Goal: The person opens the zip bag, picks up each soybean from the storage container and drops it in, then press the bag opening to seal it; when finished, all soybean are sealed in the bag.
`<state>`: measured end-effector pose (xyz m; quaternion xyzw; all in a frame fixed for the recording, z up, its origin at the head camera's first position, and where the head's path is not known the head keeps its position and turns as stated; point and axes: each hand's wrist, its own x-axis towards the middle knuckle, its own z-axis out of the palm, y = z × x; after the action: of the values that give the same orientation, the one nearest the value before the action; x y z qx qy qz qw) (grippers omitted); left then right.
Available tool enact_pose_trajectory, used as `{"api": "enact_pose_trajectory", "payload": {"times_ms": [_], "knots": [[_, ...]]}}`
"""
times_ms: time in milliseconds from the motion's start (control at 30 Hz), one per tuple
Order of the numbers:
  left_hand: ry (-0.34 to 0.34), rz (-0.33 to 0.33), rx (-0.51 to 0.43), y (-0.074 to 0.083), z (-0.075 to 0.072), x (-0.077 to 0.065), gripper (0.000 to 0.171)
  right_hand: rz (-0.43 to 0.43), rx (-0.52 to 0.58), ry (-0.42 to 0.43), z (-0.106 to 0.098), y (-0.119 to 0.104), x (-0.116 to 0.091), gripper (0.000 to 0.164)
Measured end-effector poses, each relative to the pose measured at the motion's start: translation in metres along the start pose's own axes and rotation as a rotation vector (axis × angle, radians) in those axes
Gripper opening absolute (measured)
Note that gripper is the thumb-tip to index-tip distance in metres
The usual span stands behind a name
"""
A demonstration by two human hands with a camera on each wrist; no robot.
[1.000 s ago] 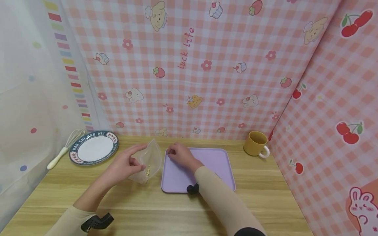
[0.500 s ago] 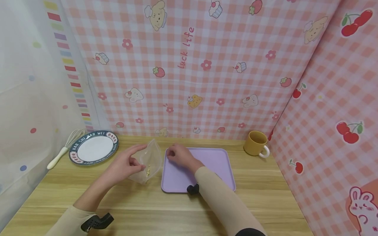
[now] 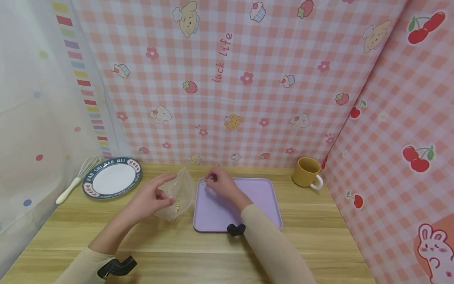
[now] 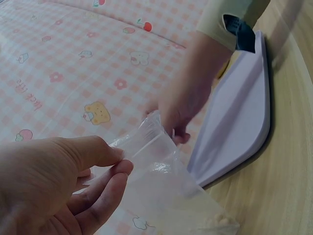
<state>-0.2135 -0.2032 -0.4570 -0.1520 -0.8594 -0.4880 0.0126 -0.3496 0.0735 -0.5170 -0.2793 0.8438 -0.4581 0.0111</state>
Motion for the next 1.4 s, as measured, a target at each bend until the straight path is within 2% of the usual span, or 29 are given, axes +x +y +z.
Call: {"api": "enact_pose_trajectory", "payload": {"times_ms": [200,433,667,867,933,1167,1400], "knots": [[-0.006,0.002,0.006,0.001,0.001,0.000,0.080,-0.078,0.100,0.113,-0.004,-0.022,-0.013,0.007],[-0.004,0.013,-0.009,0.002,0.001,0.000,0.080,-0.185,0.207,0.181,-0.005,-0.053,-0.029,0.014],[-0.005,0.019,-0.011,0.000,0.001,0.000,0.080,-0.374,0.169,0.223,-0.001,-0.085,-0.038,0.017],[-0.006,0.014,-0.010,0.000,0.000,0.000,0.080,-0.447,0.163,0.199,0.000,-0.116,-0.046,0.017],[-0.008,0.012,-0.009,0.000,0.000,0.000,0.080,-0.460,0.158,0.198,0.003,-0.117,-0.046,0.017],[-0.014,0.007,-0.008,0.002,0.000,-0.001,0.080,-0.476,0.157,0.194,0.017,-0.100,-0.038,0.019],[-0.011,0.006,-0.014,0.002,0.000,-0.001,0.080,-0.468,0.149,0.158,0.021,-0.096,-0.035,0.017]]}}
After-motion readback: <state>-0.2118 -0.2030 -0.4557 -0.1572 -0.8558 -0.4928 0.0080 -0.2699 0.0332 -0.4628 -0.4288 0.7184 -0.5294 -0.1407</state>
